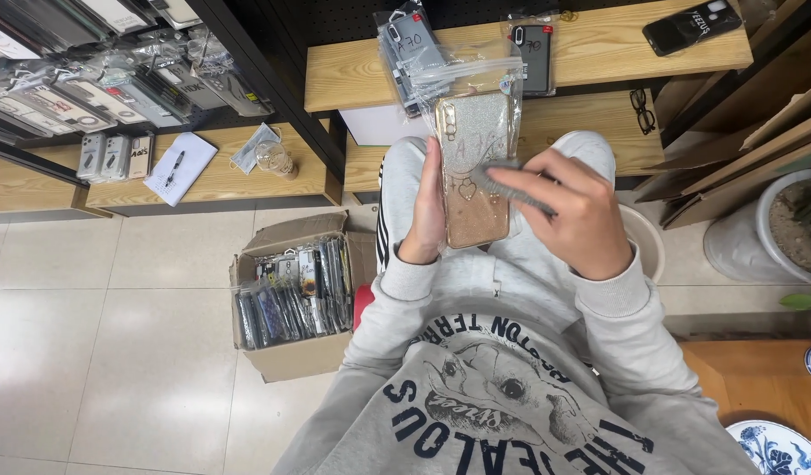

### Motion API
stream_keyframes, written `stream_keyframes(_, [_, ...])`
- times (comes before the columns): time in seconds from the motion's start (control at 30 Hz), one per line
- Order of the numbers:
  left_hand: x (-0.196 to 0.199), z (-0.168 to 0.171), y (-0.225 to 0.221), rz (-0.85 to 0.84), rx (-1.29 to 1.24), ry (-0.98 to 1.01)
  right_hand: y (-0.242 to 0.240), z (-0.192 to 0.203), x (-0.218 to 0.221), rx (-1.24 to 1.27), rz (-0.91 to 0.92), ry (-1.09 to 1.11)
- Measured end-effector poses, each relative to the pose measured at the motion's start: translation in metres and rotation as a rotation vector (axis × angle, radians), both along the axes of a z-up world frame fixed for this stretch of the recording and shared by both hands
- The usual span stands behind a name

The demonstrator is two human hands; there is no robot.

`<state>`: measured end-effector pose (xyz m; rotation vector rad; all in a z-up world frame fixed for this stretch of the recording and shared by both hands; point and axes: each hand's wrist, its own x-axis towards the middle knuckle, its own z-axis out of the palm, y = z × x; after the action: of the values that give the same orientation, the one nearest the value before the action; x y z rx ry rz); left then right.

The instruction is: The person is cleaning and inspecting various phone cases using a cloth before placing them back.

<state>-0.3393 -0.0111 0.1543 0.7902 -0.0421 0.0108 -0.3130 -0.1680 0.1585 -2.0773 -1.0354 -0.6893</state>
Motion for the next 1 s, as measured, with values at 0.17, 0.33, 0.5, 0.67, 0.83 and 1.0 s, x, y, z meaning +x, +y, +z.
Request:
stream_keyframes(0.17, [-0.012,0.038,-0.005,-0.047,0.063,0.069,0.012,0.016,-0.015,0.004,0.150,0.073])
stream_keyframes(0.33, [-0.010,0.030,0.012,-0.085,0.611,-0.075,0.006,0.005,-0.006,0.072,0.038,0.031])
stream_keyframes(0.5, [-0.023,0.062,0.009,-0.347,0.772,-0.121,-0.001,0.004,0.004,0.199,-0.172,-0.094])
stream_keyframes(0.67, [-0.011,0.026,0.020,-0.335,0.801,-0.116,-0.002,-0.002,0.008,0.225,-0.147,-0.107])
stream_keyframes(0.83, [-0.010,0.033,0.022,-0.325,0.806,-0.095,0.008,0.008,-0.002,0.137,-0.110,-0.087])
stream_keyframes(1.0, [-0.029,0.077,0.010,-0.325,0.699,-0.084,-0.006,-0.008,0.016,0.238,-0.194,-0.108])
